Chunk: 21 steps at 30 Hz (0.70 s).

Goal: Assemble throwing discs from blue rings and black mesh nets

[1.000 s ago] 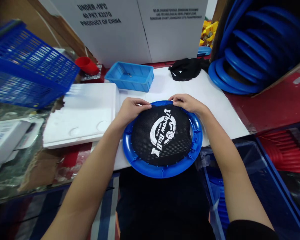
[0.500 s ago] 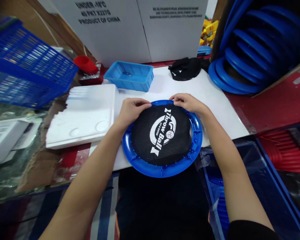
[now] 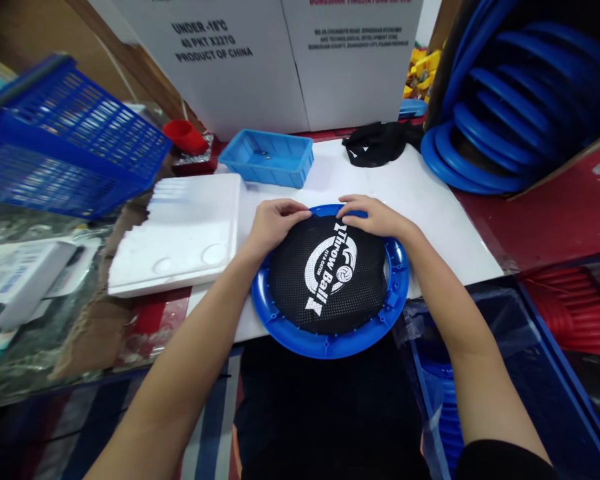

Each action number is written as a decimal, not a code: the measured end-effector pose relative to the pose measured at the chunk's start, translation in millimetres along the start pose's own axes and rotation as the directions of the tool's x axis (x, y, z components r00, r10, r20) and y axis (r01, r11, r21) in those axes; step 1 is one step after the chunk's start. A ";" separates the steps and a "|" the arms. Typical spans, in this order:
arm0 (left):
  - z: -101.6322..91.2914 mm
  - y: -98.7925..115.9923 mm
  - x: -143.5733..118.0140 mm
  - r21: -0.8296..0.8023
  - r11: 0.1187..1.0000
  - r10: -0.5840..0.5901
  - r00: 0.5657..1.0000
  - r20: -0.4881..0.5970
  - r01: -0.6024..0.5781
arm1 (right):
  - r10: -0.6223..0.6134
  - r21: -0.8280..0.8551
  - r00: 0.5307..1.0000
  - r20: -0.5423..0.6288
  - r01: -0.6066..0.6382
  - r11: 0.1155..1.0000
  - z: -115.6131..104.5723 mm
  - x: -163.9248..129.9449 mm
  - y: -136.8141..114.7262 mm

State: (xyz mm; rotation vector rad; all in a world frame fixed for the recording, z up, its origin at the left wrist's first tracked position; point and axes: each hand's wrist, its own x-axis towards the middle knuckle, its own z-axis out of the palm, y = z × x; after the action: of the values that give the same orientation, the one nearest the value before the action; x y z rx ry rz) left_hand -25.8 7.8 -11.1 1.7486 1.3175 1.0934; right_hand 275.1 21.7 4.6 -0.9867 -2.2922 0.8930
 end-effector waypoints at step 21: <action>-7.5 -1.2 8.4 0.193 0.978 -0.095 0.993 0.070 0.079 | 0.007 -0.168 0.992 0.124 0.014 0.986 7.2 -2.2 -7.5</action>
State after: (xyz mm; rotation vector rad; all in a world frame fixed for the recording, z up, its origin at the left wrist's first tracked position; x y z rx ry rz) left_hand -31.9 16.5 -7.2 1.8324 1.4747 0.8645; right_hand 268.5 13.3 4.8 -1.0225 -2.5074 0.7890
